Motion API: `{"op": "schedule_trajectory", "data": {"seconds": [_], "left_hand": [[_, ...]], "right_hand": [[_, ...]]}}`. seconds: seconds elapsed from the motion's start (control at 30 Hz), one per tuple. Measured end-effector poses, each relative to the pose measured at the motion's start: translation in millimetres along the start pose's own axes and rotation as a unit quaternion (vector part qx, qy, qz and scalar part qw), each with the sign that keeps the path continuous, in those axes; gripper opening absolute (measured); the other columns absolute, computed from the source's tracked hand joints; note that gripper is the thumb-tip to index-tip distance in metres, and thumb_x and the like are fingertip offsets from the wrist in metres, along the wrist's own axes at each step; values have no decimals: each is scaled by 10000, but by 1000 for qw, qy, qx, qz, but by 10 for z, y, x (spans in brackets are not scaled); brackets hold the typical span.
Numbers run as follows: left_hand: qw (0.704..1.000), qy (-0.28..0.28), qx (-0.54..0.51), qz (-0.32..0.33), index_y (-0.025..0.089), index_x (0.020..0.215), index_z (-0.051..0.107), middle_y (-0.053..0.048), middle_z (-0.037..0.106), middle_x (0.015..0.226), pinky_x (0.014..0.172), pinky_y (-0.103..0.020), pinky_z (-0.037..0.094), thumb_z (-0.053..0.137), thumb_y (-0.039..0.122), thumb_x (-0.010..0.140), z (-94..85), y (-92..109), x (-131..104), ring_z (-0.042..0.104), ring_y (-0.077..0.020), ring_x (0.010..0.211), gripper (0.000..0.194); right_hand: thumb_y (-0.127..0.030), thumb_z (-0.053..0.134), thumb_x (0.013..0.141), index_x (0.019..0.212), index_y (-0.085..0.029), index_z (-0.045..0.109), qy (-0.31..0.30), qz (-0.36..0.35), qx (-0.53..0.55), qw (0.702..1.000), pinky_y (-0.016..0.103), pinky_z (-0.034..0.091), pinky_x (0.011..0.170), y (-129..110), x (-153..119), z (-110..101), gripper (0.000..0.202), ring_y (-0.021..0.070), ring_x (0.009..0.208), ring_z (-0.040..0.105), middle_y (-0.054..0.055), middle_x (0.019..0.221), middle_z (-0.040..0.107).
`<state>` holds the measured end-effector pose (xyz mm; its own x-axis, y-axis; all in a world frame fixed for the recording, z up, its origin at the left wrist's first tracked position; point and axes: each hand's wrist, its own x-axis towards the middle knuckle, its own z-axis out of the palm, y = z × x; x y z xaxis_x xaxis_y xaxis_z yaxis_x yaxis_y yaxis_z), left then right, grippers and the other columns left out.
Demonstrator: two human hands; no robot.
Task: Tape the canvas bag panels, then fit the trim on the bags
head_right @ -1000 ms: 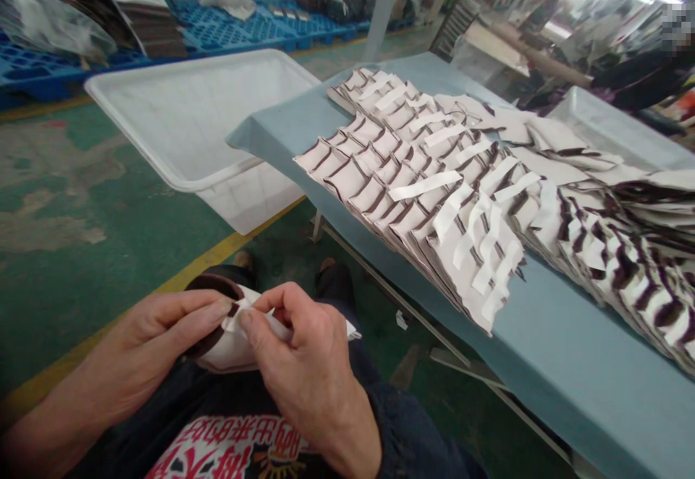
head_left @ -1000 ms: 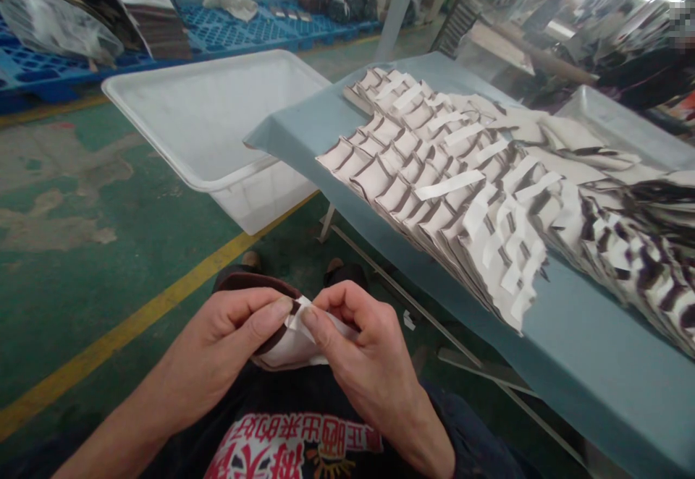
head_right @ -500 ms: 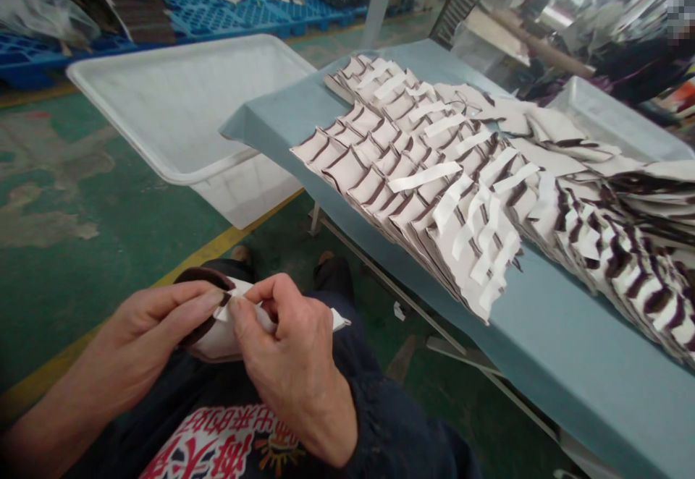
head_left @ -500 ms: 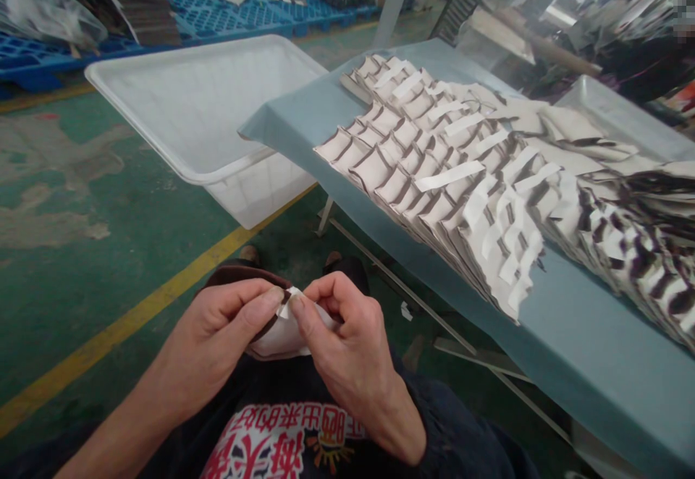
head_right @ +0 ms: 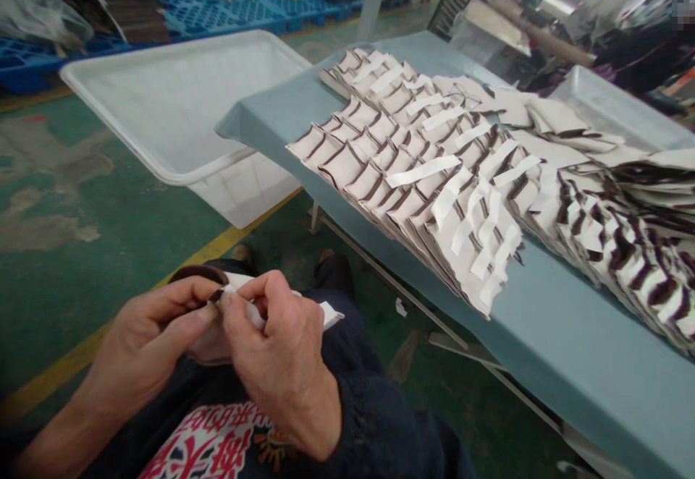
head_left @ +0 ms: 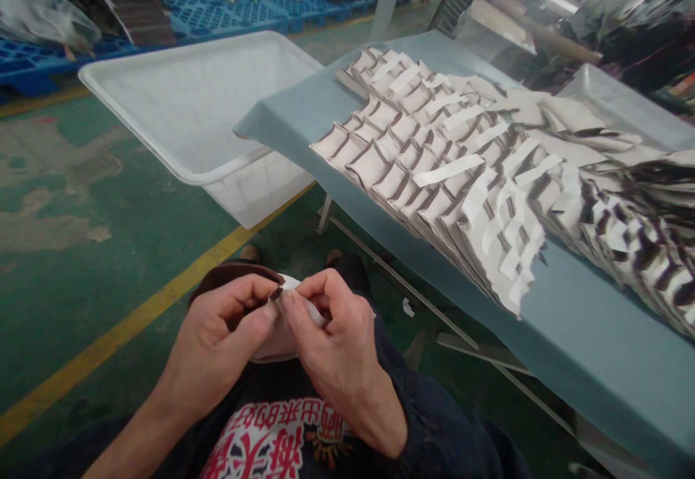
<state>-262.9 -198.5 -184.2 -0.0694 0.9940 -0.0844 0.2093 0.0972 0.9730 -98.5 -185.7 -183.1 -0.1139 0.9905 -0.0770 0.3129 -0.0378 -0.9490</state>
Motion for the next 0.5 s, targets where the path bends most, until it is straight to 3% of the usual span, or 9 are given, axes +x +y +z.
{"op": "schedule_trajectory", "data": {"seconds": [0.2, 0.4, 0.5], "left_hand": [[993, 51, 92, 58, 256, 741, 772, 33, 824, 675, 539, -174, 561, 654, 301, 866, 54, 102, -41, 741, -153, 547, 178], [985, 31, 154, 75, 277, 861, 772, 43, 828, 738, 571, -209, 570, 652, 301, 953, 10, 34, -112, 750, -167, 582, 153], [972, 59, 193, 120, 287, 883, 778, 40, 848, 769, 604, -221, 577, 656, 265, 939, 16, -21, -126, 758, -169, 597, 136]], "right_hand": [[-410, 698, 969, 828, -237, 647, -24, 8, 14, 1000, 257, 354, 528, -13, 28, -66, 229, 126, 536, 543, -39, 620, 652], [-383, 650, 970, 859, -239, 631, -60, 33, 26, 997, 264, 371, 549, 9, 44, -82, 183, 132, 572, 571, -43, 662, 644], [-368, 650, 964, 851, -241, 622, -84, 57, 25, 995, 267, 383, 573, 9, 63, -100, 173, 133, 599, 579, -49, 675, 632]]}}
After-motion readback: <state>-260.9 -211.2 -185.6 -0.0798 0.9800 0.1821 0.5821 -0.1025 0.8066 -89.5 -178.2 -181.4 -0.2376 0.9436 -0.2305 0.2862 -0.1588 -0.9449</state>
